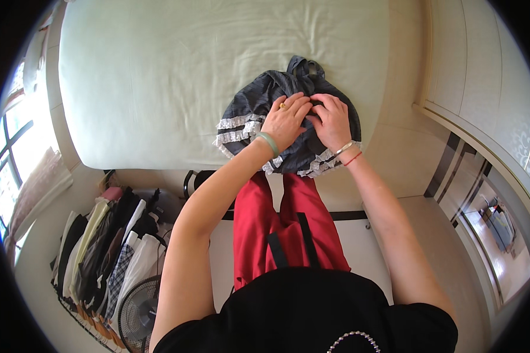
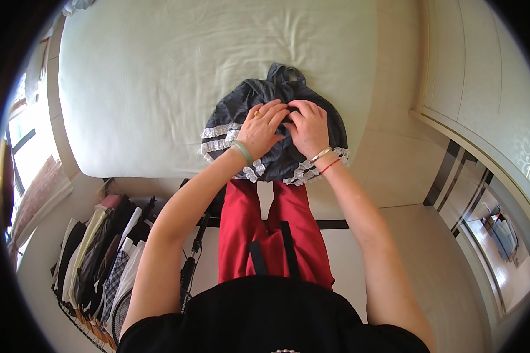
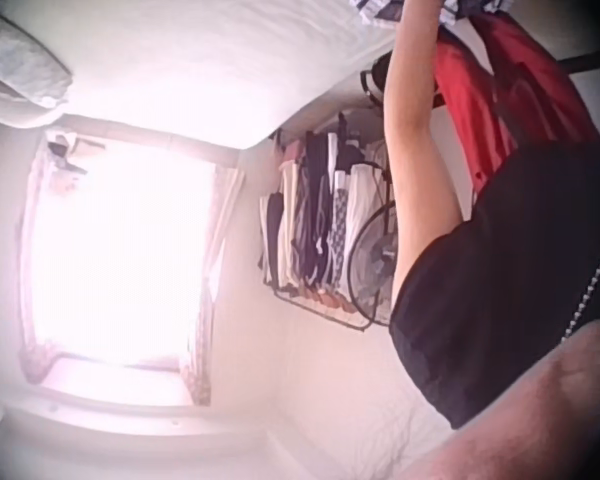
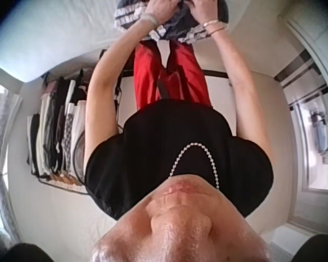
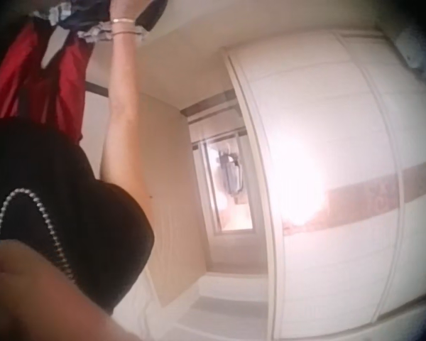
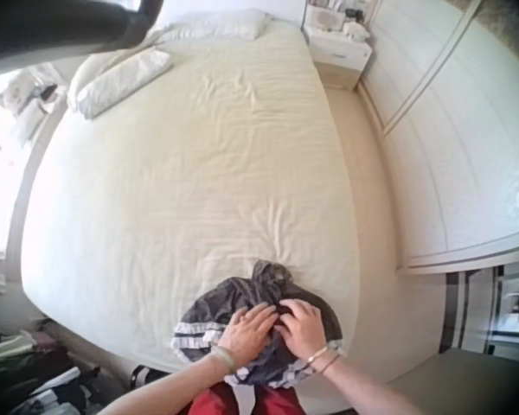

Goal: The person folds a floral patterned sheet and a pair of dark grey shorts on a bed. They smooth the fabric with their hands and arrange the folded items on the mattress.

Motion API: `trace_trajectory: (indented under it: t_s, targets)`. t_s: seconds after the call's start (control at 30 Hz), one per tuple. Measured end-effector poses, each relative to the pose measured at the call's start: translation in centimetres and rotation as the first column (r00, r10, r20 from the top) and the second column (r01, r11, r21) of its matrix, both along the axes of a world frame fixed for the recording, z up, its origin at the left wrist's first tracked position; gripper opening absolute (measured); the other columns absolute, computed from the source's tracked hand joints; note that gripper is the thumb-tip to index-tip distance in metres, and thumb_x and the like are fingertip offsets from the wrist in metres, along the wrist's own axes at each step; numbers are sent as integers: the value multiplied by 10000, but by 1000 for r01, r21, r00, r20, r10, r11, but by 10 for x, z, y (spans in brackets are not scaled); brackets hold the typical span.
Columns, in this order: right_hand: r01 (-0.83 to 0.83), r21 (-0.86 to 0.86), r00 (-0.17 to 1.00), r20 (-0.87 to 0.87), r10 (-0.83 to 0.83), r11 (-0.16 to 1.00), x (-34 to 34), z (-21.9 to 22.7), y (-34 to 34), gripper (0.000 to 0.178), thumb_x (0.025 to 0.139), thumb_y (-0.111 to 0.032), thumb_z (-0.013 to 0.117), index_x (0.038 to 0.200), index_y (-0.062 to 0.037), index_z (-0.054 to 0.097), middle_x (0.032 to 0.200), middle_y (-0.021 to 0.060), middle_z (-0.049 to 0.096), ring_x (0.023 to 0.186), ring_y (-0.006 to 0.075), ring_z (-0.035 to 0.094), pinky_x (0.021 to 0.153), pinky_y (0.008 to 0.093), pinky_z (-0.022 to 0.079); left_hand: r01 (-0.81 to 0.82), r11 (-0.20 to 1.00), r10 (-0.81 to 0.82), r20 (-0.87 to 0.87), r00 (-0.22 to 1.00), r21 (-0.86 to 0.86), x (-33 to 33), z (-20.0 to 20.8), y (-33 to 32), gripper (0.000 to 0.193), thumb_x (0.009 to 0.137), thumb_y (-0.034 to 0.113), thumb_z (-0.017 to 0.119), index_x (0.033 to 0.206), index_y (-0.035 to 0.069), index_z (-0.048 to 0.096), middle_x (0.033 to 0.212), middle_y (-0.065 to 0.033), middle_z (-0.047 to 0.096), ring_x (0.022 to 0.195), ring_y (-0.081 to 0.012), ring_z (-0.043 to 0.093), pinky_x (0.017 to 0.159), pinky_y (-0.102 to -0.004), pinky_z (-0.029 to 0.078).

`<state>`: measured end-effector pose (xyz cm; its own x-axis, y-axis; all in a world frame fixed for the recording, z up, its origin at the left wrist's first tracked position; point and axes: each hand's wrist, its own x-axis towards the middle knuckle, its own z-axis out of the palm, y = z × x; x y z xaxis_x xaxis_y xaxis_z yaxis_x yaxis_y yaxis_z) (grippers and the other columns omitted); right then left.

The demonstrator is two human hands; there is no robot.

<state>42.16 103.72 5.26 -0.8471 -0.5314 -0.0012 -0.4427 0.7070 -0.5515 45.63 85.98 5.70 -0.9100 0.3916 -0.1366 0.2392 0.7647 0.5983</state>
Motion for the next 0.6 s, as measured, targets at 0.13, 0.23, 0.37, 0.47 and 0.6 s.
trace_trajectory:
  t_s: [0.13,0.23,0.37,0.47,0.6]
  targets:
    - [-157,-84,987,-30,155,984,-9,33,-6,160,734,-148,726,856,-72,653,1054,25,622,1075,236,560,944,416,403,-47,994,36,109,993,101,-8,15,-12,444,753,238,740,1152,123,584,1082,-67,614,1070,-243,582,964,-403,425]
    - [-255,-198,960,67,273,947,-3,49,0,188,743,-196,743,864,-85,650,1022,38,628,1076,214,568,1015,429,376,86,996,-86,47,995,15,-4,49,-26,321,750,242,738,1022,121,619,896,-26,605,907,-225,599,863,-377,442]
    - [-493,-282,816,177,550,823,-3,79,-4,228,734,-246,761,884,-109,658,957,44,639,1073,192,576,1089,477,326,122,965,-156,130,979,234,16,112,-50,260,703,174,791,894,123,622,934,4,639,997,-187,603,891,-372,397]
    - [-664,-223,688,192,700,714,-4,103,-6,266,691,-290,777,877,-124,684,923,53,643,1047,194,587,1107,494,308,127,895,-244,233,941,427,27,166,-56,257,685,137,817,836,114,610,952,5,658,1031,-175,612,935,-386,363]
    - [-772,-63,604,237,761,633,-8,117,10,272,672,-325,773,853,-132,713,880,52,659,1018,210,599,1103,498,314,168,790,-373,244,895,590,25,234,-55,242,705,149,812,711,115,572,795,10,627,883,-168,628,895,-374,360]
